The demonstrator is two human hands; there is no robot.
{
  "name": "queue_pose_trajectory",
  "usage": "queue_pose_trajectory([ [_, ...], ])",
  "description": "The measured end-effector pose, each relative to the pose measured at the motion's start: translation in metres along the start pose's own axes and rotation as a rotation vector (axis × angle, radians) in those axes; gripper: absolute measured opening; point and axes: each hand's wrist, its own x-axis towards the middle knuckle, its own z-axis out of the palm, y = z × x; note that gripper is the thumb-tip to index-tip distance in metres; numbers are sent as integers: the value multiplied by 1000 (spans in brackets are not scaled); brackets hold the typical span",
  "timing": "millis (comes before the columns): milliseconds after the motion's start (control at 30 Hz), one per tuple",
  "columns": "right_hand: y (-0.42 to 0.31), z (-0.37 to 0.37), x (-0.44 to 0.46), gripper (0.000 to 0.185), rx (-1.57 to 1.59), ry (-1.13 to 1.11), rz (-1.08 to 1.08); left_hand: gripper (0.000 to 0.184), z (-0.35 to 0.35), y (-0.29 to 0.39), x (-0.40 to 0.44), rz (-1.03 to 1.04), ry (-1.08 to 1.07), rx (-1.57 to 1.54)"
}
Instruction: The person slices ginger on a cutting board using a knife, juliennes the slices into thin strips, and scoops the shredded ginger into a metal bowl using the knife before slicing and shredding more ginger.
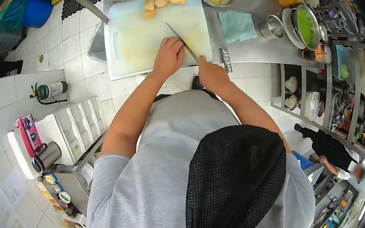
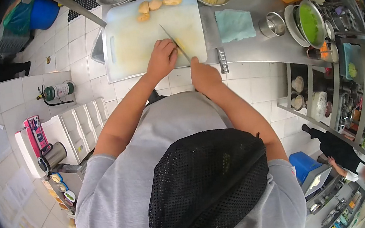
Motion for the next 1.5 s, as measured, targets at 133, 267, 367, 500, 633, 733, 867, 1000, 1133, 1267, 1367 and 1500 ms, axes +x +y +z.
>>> queue_pose_trajectory([
  [133,-15,-35,-15,21,-5,-91,46,17,1,-2,0,12,32,-11],
  [267,-6,0,-9,21,-30,-139,104,18,2,-3,-1,31,46,-4],
  [367,-11,-15,1,20,-21,-48,22,18,-1,-3,-4,27,10,-16],
  [500,-13,-28,-19,22,-42,-128,63,18,-3,-6,1,24,-24,10],
  [633,-6,7,-10,21,-66,-21,56,19,0,-5,-3,47,13,18],
  [733,-10,-15,-1,22,-82,-63,24,19,-4,-6,-4,30,-41,18],
  [867,-16,-27,-26,24,-56,-113,75,20,-3,-6,-2,38,-22,22],
  [1000,-5,14,-5,25,-49,-47,91,21,-2,-5,-3,46,-11,26],
  [1133,-22,-35,-9,24,-43,-137,67,21,-8,-5,-4,16,-62,19],
  [1267,-15,-16,-22,24,-36,-148,108,21,-6,-3,-5,21,-23,25],
  [1367,-5,7,-7,24,-27,-115,88,21,-7,-5,-6,60,-2,10],
  [1500,-18,-31,-13,24,-40,-111,76,20,-8,-4,-8,32,-49,29],
])
